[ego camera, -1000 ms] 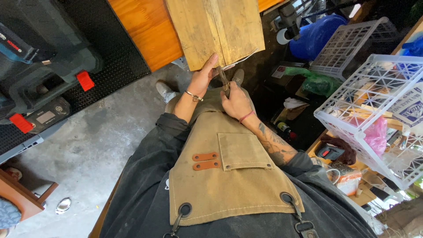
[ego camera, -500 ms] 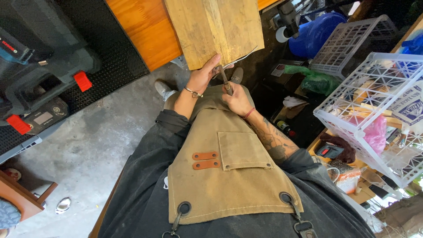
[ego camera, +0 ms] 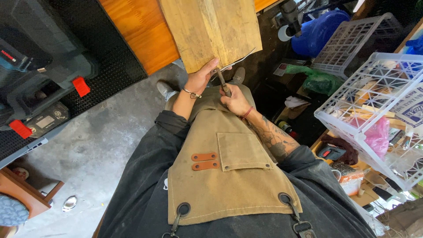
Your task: The person uses pliers to pull nails out of a wooden board placed on a workbench. They repeatedly grip the nail heads and pull them upward until the nails are removed from the wood.
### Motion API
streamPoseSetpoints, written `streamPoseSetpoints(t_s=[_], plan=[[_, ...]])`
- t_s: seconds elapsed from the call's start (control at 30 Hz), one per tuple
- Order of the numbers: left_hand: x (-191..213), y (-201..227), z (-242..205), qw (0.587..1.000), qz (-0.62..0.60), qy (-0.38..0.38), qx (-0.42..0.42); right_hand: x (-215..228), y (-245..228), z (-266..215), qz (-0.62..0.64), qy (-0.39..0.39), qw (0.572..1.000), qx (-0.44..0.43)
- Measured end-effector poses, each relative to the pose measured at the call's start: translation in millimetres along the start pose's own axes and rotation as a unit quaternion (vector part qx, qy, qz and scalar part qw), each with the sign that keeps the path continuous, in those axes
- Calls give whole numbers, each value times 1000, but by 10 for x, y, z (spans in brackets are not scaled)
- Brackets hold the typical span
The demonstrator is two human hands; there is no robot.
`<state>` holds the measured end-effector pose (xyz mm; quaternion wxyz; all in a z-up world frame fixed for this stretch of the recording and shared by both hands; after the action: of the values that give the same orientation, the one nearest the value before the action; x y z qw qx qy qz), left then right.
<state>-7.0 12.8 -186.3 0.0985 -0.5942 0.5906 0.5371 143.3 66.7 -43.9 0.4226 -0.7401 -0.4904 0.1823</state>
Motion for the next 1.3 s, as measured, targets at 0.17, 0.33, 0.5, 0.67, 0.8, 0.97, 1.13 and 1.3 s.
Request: streamPoseSetpoints(t_s=[0.17, 0.33, 0.5, 0.67, 0.8, 0.97, 1.13, 1.3], plan=[[-464, 438, -131, 998, 34, 43, 17, 27, -109, -5, -94, 52, 994, 10], [-425, 425, -265, 991, 71, 108, 22, -17, -119, -172, -144, 77, 986, -37], [-1299, 1045, -532, 993, 66, 64, 68, 50, -444, -354, -204, 18, 974, -97], [-1382, 990, -542, 992, 52, 18, 115, 139, -549, -372, -242, -20, 963, -114], [-1308, 921, -553, 990, 29, -5, 139, 153, -728, -451, -354, -32, 926, -128], [-924, 763, -400, 987, 2, -44, 152, 265, -385, -541, -492, -24, 861, -129], [-698, 703, -462, 984, 29, -6, 175, 722, -546, -554, -167, 57, 984, 29], [-985, 815, -579, 970, 127, -3, 206, 762, -336, -263, 202, 143, 969, 22]])
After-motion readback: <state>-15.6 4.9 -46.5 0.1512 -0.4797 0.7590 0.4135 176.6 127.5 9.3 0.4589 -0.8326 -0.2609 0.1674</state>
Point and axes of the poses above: each hand's wrist, its own z-axis towards the middle knuckle, its own x-axis out of the back of the hand, y = z × x, the point moved 6 cm from there along z, towards the middle knuckle, and after that the axes turned 7 degrees about -z, right-handed, at the moved point
